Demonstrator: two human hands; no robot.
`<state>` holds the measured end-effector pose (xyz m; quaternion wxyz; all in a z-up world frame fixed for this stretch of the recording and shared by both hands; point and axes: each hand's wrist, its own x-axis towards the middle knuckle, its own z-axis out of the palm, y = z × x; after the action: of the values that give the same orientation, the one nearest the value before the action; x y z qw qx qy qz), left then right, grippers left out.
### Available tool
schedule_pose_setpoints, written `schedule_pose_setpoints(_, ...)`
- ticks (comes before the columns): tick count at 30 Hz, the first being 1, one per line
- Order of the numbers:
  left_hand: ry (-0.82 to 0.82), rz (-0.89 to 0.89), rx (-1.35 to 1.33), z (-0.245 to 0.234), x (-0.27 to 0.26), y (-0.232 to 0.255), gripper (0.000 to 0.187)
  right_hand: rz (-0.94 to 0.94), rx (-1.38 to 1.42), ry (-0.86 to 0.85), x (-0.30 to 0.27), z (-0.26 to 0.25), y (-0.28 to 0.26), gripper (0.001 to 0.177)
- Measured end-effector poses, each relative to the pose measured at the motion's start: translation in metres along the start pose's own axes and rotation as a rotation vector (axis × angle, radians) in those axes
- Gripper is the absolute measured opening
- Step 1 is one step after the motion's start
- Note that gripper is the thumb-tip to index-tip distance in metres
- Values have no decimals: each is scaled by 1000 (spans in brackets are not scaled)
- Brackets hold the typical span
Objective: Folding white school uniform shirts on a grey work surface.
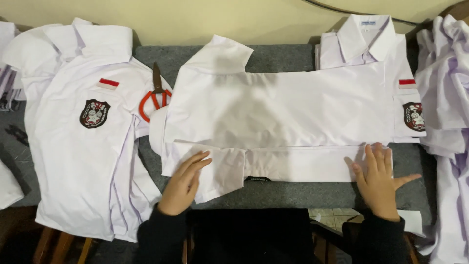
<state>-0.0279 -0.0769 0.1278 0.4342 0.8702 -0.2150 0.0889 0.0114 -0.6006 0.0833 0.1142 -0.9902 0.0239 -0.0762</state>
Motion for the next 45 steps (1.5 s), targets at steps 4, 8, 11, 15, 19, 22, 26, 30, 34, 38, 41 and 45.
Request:
schedule_pose_setpoints(4,-152,28,544,-25,-29,-26,73,-324,56,289,-1,-10,-90,55)
schedule_pose_setpoints(8,-185,55,703,-18,-34,-37,76,-848,385,-52,-11,23,-184,55)
schedule_pose_setpoints(11,-120,109,650,-13,-30,-49,43,-1055,317,-111,-21,47,-229,48)
schedule_pose_setpoints(15,-61,68,507,-15,-20,-68,23,-983,341,-176,-10,82,-241,32)
schedule_pose_setpoints(19,15,19,369,-16,24,-97,22,-707,803,-374,52,83,-248,18)
schedule_pose_setpoints(22,383,-104,383,-7,66,-98,10,-145,874,-217,97,113,-244,28)
schedule_pose_setpoints(26,615,-261,518,-2,73,-69,24,-68,1013,-134,94,55,-237,60)
schedule_pose_setpoints(30,508,-461,635,-1,28,-63,15,0,975,-3,50,-7,-188,45)
schedule_pose_setpoints(34,455,-614,654,-1,-15,-74,16,96,848,203,9,-41,-121,37)
schedule_pose_setpoints(38,384,-734,466,-1,-39,-74,27,322,442,365,-19,-19,-5,33)
schedule_pose_setpoints(41,406,-728,436,3,-51,-83,25,477,325,221,-30,-31,9,41)
schedule_pose_setpoints(45,350,-863,309,-5,-47,-71,32,579,314,121,-33,-10,43,38)
